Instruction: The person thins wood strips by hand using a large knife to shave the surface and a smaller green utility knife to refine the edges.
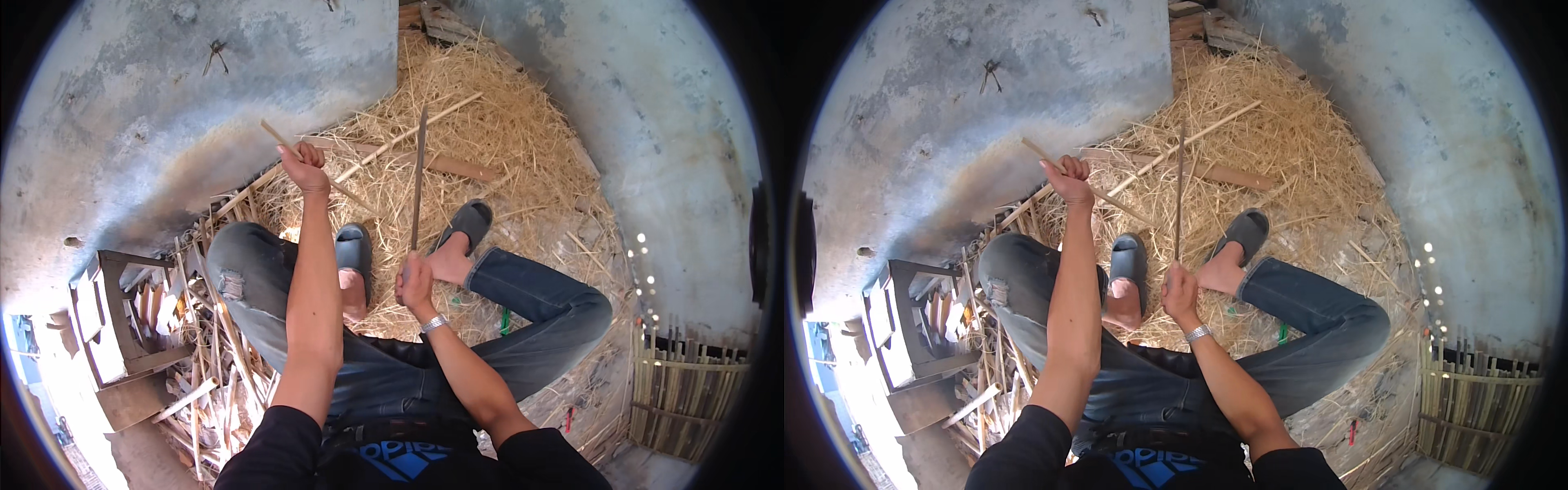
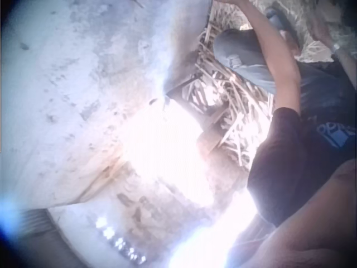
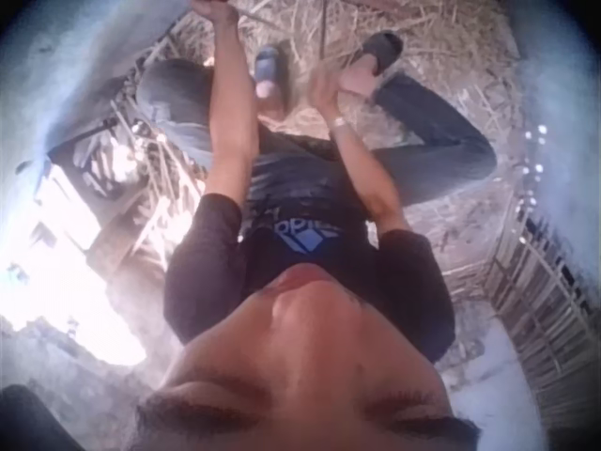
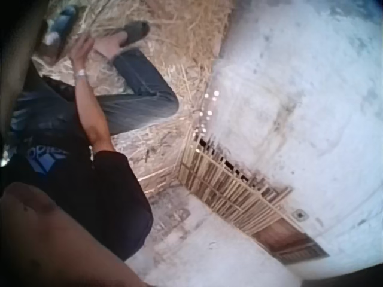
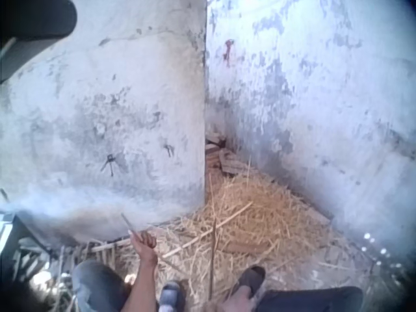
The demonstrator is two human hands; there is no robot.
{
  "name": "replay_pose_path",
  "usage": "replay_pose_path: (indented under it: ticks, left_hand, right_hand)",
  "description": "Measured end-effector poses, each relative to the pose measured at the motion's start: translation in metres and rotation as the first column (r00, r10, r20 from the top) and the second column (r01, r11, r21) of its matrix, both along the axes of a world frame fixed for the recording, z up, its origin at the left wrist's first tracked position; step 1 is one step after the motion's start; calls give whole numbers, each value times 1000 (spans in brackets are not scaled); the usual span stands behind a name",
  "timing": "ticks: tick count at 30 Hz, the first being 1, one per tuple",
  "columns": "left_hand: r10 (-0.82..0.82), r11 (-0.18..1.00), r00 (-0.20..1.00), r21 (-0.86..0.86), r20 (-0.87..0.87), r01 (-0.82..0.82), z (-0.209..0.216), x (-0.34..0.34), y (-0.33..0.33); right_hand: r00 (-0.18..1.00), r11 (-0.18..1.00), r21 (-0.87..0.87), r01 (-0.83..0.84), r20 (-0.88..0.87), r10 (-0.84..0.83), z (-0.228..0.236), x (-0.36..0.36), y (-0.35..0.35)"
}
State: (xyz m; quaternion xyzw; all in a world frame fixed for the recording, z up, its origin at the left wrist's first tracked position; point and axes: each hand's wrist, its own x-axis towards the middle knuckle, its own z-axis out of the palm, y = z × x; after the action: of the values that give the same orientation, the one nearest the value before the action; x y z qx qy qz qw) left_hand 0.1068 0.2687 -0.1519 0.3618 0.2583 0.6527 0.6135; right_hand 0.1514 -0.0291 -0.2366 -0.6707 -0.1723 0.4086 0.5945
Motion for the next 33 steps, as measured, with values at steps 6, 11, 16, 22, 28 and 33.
replay_pose_path:
  ticks: [6,11,16,22,28,33]
  left_hand:
    - [168,983,980,-90,109,-159,-13,-10,2]
    - [277,958,957,-106,86,-268,-3,-2,-1]
    - [325,944,945,-76,32,-322,-2,-6,-4]
    - [301,954,954,0,-6,-301,-1,12,-11]
    - [270,963,962,-1,-48,-271,3,26,-19]
    - [269,963,958,25,-97,-268,-3,21,-15]
  right_hand:
    - [922,843,-469,-262,-381,75,-79,-14,-36]
    - [941,849,-474,-232,-329,74,-63,4,-18]
    - [996,988,-157,13,93,1,2,-1,7]
    - [971,971,-238,-3,233,60,-42,-17,-15]
    - [793,866,-404,-295,-609,-14,-77,14,-31]
    - [968,947,-320,-8,-241,-73,-15,1,-7]
